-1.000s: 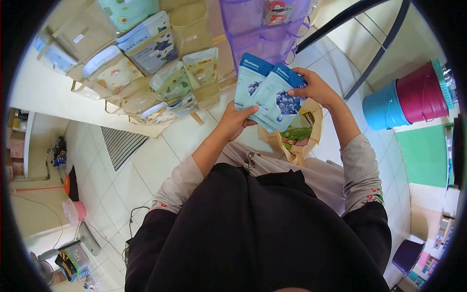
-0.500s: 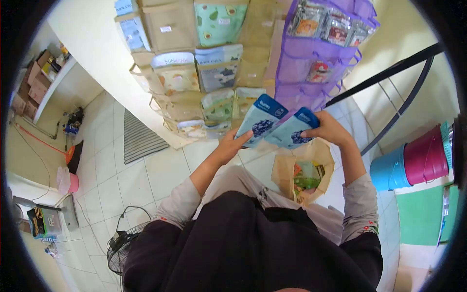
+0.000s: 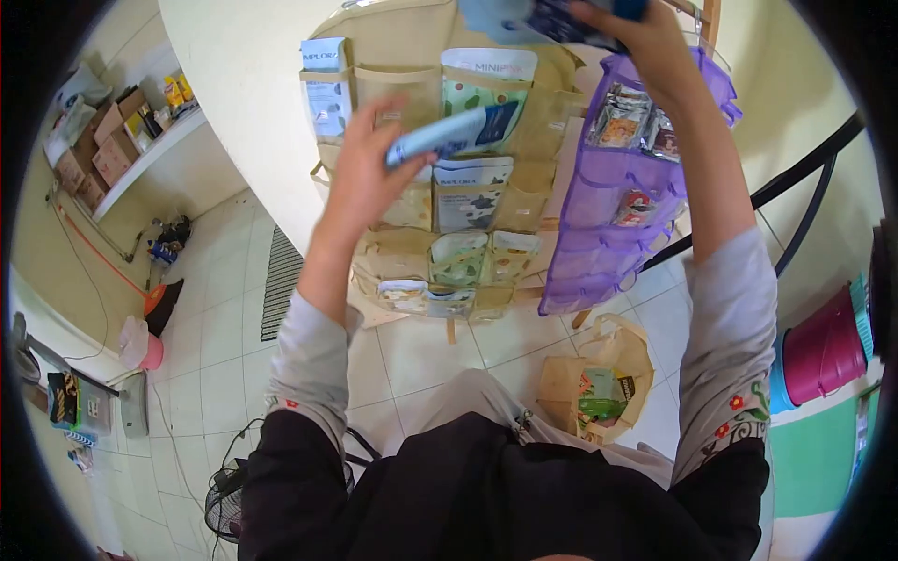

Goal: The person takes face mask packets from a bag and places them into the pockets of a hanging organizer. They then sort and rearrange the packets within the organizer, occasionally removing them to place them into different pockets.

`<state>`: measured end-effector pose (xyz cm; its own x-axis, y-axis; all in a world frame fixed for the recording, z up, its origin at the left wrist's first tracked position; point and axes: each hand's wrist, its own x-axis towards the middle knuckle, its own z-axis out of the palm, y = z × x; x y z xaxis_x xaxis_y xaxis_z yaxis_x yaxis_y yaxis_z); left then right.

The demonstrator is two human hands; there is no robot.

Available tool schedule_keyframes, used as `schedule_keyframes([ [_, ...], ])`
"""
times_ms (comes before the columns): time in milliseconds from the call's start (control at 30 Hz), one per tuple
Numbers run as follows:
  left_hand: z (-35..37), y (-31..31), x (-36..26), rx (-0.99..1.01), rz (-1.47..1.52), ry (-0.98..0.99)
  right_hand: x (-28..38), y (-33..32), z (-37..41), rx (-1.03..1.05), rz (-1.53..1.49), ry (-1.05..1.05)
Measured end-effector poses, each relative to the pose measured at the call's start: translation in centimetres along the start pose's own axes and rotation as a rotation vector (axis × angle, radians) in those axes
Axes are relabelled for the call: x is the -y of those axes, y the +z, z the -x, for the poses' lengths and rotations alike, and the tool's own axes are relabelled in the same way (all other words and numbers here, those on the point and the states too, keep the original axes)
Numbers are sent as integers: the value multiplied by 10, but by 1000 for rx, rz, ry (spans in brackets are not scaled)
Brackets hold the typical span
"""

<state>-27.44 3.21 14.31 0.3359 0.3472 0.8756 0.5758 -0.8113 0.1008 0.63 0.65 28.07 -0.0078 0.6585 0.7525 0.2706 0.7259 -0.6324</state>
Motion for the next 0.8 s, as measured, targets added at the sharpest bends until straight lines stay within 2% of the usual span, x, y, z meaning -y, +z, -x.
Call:
schedule_keyframes([
  [33, -14, -7, 6, 20, -85, 67, -3, 14, -15, 102, -162, 6],
  [100, -36, -15, 20, 59, -254, 202, -4, 44, -35, 170, -59, 52],
  [200, -47, -19, 39, 228, -292, 251, -36, 81, -65, 369, -50, -82],
  [300, -45, -30, 29, 324, -331, 104, -48, 95, -83, 387, 327, -137],
  [367, -42, -33, 30, 271, -392, 116, -47, 92, -100, 434, 581, -252],
  [467, -37, -33, 33, 209, -438, 127, -33, 98, -111, 549, 891, -239],
  [500, -36, -31, 33, 193, -443, 131, -25, 103, -108, 551, 888, -183],
  [567, -37, -31, 33, 195, -431, 98, -24, 109, -112, 610, 944, -209],
  [633, -38, -30, 32, 193, -438, 73, -21, 116, -113, 602, 1075, -274],
  [733, -40, -30, 33, 200, -501, 80, -12, 123, -117, 715, 1074, -347],
  [800, -42, -30, 33, 237, -563, 118, 0, 131, -110, 747, 1054, -199],
])
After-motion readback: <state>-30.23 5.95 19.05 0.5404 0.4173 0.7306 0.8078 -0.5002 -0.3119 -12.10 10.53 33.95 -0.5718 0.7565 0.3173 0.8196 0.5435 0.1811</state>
